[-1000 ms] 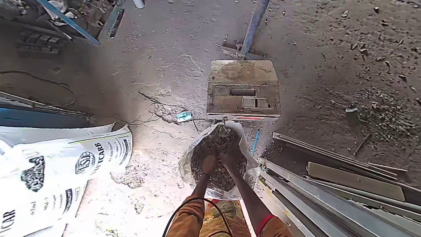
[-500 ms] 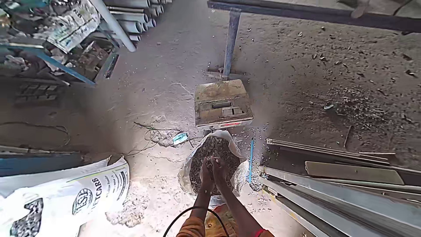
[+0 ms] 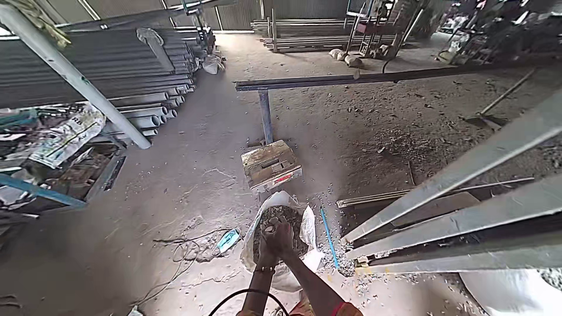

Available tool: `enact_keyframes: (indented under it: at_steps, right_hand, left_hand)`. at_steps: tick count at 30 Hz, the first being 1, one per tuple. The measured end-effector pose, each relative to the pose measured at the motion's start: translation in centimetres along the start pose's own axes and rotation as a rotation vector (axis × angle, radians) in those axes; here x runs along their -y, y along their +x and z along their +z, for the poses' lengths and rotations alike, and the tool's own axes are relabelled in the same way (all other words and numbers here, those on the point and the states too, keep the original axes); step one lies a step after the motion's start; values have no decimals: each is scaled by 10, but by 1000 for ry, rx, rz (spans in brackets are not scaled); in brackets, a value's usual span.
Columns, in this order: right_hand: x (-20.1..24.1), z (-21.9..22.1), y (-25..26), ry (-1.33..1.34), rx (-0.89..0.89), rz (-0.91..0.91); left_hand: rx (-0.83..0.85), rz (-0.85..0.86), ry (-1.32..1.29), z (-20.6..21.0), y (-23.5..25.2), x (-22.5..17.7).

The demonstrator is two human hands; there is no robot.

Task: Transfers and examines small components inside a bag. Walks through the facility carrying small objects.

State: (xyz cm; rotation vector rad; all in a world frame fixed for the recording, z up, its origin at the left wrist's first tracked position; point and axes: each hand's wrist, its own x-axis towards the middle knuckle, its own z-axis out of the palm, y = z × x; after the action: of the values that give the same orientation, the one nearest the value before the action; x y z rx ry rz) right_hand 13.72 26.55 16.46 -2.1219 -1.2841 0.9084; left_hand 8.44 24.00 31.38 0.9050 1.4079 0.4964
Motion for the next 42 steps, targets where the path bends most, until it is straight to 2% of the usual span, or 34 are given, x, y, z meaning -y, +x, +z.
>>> enact_keyframes:
  at_steps: [2, 3, 4, 5, 6, 7, 9, 10, 12, 14, 17, 18, 21, 25, 27, 29, 33, 38, 40, 42]
  right_hand:
    - [8, -5, -4, -21, -20, 11]
    - [9, -6, -5, 14, -39, 32]
    - [1, 4, 1, 95, -112, 54]
    - [-12, 20, 13, 200, -232, 92]
    - [-21, 31, 26, 321, -314, 171]
    - [-26, 33, 34, 463, -347, 265]
    - [-26, 23, 36, 719, -333, 438]
    - [-30, 19, 37, 815, -310, 497]
    - [-40, 19, 42, 965, -311, 568]
    - [-31, 10, 27, 1092, -280, 620]
    - [-25, 10, 16, 1200, -244, 615]
    - [-24, 11, 17, 1191, -247, 596]
    - [-22, 8, 14, 1019, -271, 502]
    - [-16, -6, 4, 763, -324, 425]
    - [-17, -10, 0, 700, -333, 432]
    - [-19, -11, -3, 645, -335, 463]
    - [-23, -10, -6, 670, -315, 485]
    - [-21, -19, -23, 1192, -315, 567]
    - [-23, -22, -27, 1332, -313, 575]
    - [-26, -22, -29, 1419, -306, 566]
  left_hand:
    - [25, -8, -55, -6, 12, 11]
    - [72, 25, -98, -11, 32, 30]
    - [155, 144, -212, -15, 66, 68]
    - [261, 503, -386, -13, 125, 131]
    - [321, 480, -557, -9, 157, 157]
    - [328, 353, -625, -10, 165, 162]
    - [233, 69, -715, -16, 141, 145]
    - [200, 6, -724, -18, 131, 140]
    - [242, -2, -745, -24, 127, 140]
    - [288, -3, -811, -26, 131, 144]
    - [329, 30, -798, -32, 134, 152]
    - [343, 87, -723, -35, 133, 154]
    - [227, 174, -554, -35, 133, 153]
    - [-121, 241, -311, -36, 155, 146]
    - [-241, 262, -203, -35, 158, 134]
    - [-282, 307, -37, -36, 154, 121]
    - [-263, 478, 191, -37, 151, 91]
    - [-238, 569, 12, -27, 149, 76]
    - [-203, 492, -116, -22, 147, 78]
    - [-125, 335, -268, -24, 146, 86]
